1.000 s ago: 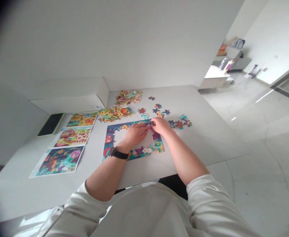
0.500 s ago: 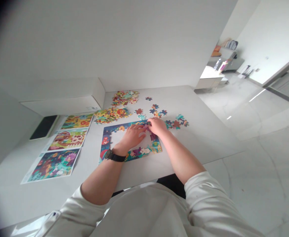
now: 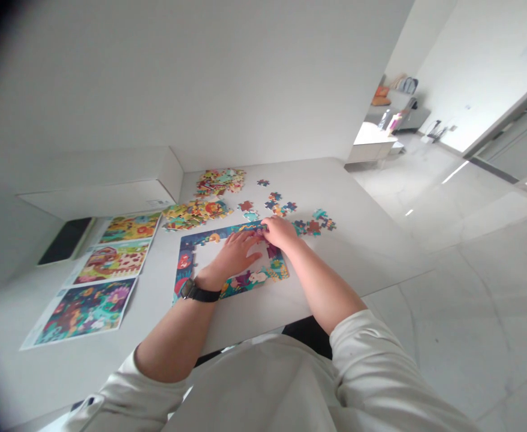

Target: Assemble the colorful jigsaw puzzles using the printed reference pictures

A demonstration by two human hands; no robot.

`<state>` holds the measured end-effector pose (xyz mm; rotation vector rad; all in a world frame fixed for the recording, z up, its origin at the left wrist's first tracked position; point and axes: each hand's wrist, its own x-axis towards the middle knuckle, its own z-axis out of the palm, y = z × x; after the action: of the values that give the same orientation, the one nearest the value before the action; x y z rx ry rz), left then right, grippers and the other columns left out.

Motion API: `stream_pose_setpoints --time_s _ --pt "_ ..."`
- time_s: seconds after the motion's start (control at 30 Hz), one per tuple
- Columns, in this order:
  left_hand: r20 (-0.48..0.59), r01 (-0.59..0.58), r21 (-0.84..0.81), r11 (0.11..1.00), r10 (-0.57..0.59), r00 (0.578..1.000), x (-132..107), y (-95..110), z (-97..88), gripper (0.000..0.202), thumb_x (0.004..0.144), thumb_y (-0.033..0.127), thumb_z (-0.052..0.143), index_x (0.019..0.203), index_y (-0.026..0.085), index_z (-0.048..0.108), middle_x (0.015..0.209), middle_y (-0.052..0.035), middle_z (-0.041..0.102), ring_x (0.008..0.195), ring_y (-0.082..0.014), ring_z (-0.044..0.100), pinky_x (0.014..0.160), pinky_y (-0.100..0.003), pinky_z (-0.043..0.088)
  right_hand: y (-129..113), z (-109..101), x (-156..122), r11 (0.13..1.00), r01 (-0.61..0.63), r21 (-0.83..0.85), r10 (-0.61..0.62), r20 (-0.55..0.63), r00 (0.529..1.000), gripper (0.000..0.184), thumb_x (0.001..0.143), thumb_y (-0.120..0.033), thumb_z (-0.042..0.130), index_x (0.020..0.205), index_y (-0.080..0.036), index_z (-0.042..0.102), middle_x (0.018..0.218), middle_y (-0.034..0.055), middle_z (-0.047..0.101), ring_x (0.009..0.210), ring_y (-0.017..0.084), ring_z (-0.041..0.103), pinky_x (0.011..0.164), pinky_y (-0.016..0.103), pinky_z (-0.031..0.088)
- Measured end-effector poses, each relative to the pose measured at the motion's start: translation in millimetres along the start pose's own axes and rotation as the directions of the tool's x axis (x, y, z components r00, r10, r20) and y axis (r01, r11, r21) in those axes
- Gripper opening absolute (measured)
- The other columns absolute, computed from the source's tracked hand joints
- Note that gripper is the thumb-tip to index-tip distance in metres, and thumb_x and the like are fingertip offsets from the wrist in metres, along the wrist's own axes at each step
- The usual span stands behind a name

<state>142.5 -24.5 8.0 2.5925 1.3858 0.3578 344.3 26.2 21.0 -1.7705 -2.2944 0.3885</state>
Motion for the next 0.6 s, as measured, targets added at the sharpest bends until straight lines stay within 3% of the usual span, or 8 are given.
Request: stream_pose_setpoints --time_s 0.13,0.33,0.5,0.6 --pt "-0.101 0.019 -0.074 0.997 -0.027 0.995 -3.2 -5.9 -22.9 0.055 0.105 0.045 0.067 0.156 0.026 0.064 0.169 -0.0158 0.053 0.152 -0.0386 0.054 0.129 -0.059 0.042 -1.2 -1.0 -0.1 1.0 -0.009 -0.015 0.009 -0.002 1.0 0.034 0.104 -0.032 0.07 0.136 -0.023 0.077 0.131 0.0116 0.078 0.118 0.025 0.072 0.101 0.032 0.053" --pt "-0.233 -0.033 -0.176 0.984 -0.009 0.972 -19.0 -32.0 -61.3 0.044 0.106 0.047 0.063 0.142 0.025 0.073 0.153 -0.0119 0.068 0.144 -0.032 0.063 0.126 -0.051 0.047 -0.3 -2.9 1.9 0.999 -0.022 0.024 0.021 0.033 0.999 0.035 0.106 -0.031 0.067 0.138 -0.021 0.076 0.122 0.0101 0.082 0.113 0.025 0.075 0.101 0.034 0.055" --pt "-0.206 0.263 -0.258 0.93 -0.319 0.925 -35.3 -60.0 -49.1 0.038 0.102 0.032 0.057 0.131 0.021 0.078 0.118 -0.0095 0.082 0.108 -0.0268 0.077 0.102 -0.039 0.06 5.3 -10.4 1.7 0.992 -0.027 0.126 0.031 -0.028 0.999 0.029 0.105 -0.028 0.068 0.132 -0.024 0.079 0.121 0.0074 0.084 0.112 0.024 0.076 0.1 0.033 0.056" --pt "-0.184 0.323 -0.242 0.915 -0.37 0.911 -40.8 -70.5 -37.5 0.04 0.1 0.032 0.057 0.132 0.021 0.077 0.111 -0.0086 0.083 0.107 -0.0273 0.078 0.1 -0.037 0.06 26.1 -27.0 1.7 0.977 -0.076 0.199 0.099 -0.111 0.989 0.029 0.104 -0.024 0.066 0.13 -0.025 0.079 0.122 0.0059 0.084 0.109 0.022 0.078 0.1 0.031 0.056"
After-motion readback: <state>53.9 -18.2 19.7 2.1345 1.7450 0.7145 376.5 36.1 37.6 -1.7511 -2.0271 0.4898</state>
